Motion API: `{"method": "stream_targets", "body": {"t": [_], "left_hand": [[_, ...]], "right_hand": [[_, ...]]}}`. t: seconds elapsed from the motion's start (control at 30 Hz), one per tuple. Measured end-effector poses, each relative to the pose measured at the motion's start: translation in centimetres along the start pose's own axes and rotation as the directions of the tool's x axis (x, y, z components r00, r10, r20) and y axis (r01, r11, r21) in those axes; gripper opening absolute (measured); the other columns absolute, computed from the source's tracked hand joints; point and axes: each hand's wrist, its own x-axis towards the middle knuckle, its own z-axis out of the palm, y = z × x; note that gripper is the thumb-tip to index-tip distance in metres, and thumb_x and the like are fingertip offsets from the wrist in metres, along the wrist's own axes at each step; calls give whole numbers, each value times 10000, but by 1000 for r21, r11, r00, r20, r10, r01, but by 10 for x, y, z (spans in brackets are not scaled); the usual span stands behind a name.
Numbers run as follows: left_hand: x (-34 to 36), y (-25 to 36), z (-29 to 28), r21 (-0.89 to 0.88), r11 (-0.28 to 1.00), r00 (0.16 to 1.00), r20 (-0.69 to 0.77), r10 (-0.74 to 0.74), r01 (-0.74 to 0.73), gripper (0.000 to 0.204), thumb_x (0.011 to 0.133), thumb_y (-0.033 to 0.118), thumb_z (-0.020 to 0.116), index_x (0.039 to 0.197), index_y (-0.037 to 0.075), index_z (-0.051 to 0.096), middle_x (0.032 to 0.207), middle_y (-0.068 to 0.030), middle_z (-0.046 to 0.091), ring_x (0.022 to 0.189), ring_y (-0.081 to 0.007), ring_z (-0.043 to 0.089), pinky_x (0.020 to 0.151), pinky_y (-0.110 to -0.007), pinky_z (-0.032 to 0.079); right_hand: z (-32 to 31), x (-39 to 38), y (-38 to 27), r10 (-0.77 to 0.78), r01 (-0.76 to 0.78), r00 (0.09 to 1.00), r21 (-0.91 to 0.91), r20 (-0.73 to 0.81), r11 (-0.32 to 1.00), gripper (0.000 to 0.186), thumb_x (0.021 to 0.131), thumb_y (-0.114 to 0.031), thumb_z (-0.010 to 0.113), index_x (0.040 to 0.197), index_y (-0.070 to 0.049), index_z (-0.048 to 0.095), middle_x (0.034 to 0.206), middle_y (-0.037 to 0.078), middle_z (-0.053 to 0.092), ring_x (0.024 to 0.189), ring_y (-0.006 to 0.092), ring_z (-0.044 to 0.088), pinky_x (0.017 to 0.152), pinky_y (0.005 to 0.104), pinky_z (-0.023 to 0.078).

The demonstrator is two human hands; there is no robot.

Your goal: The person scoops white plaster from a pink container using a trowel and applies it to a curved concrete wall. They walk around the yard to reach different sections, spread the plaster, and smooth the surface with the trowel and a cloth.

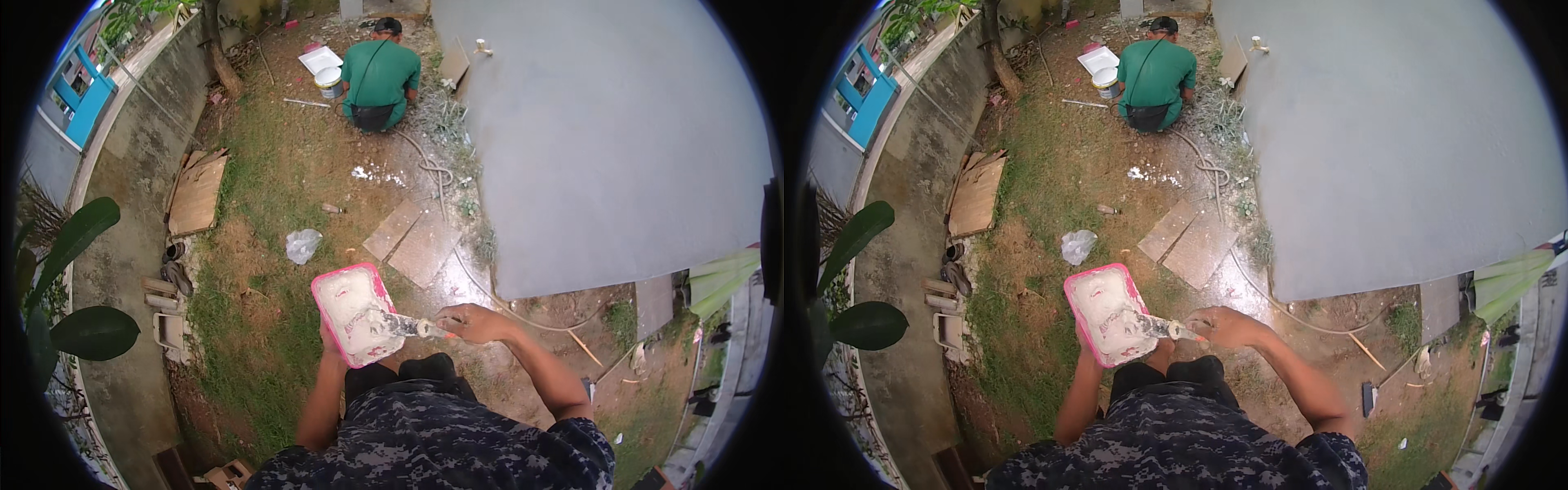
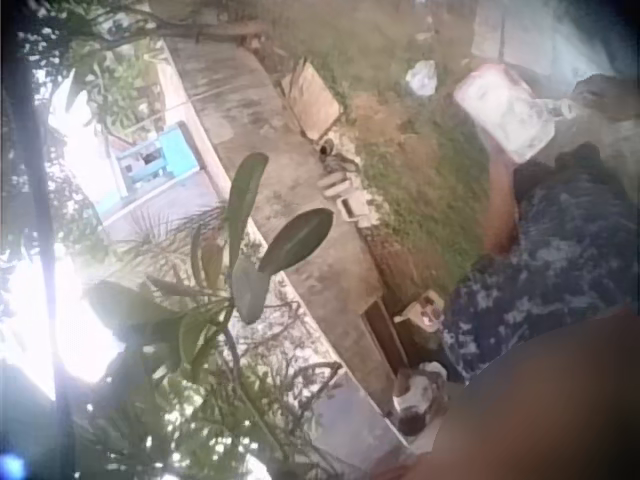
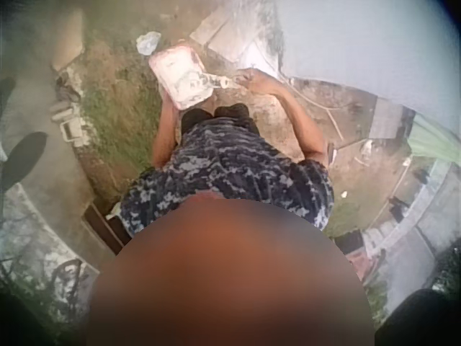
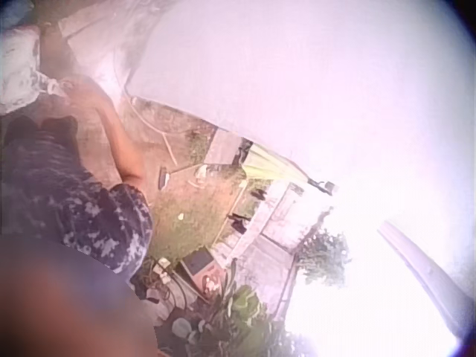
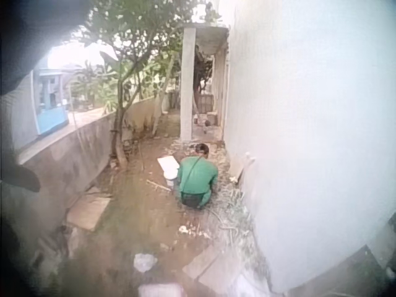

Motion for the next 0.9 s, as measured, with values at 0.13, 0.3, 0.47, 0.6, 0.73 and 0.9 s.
{"method": "stream_targets", "body": {"t": [0.13,0.3,0.47,0.6,0.73,0.9], "left_hand": [[13,25,4,11,998,997,-29,70,-70,727,958,582,388,1469,67,337,1444,-175,450,1270,-378,494,1049,-549,420],[20,51,10,16,982,982,6,189,-189,669,993,528,340,1466,55,338,1443,-169,453,1272,-366,498,1063,-528,416],[28,91,6,11,941,936,-97,339,-339,663,990,521,354,1463,58,344,1441,-168,457,1262,-373,507,1052,-538,425],[49,130,-2,-16,880,871,-157,466,-474,662,984,519,373,1462,61,348,1439,-167,459,1252,-378,515,1038,-549,435],[89,178,1,-7,825,809,-204,552,-565,662,978,516,393,1461,65,352,1438,-166,461,1242,-384,524,1025,-560,446],[142,240,26,-59,774,770,-178,613,-630,661,983,518,370,1466,67,348,1450,-163,449,1265,-383,503,1044,-560,425]], "right_hand": [[-35,17,-30,-51,53,998,-73,36,996,339,980,-302,531,1155,-38,650,1013,159,684,922,258,637,854,365,487],[-71,55,-53,-50,67,991,-137,123,988,328,976,-292,554,1139,-28,660,989,144,696,862,210,632,789,347,501],[-113,108,-75,230,-227,972,-82,37,971,310,973,-279,564,1123,-30,669,831,63,673,716,120,584,666,298,487],[-117,160,-104,-105,92,989,-119,-108,989,275,970,-252,565,1104,-33,665,792,52,653,691,121,575,669,314,487],[-105,210,-155,-156,156,988,-38,15,987,292,942,-241,607,1154,-44,650,894,101,685,799,191,631,746,342,498],[-121,262,-223,-461,472,879,-349,122,809,318,895,-217,645,1183,-83,657,981,149,678,901,305,655,798,392,507]]}}
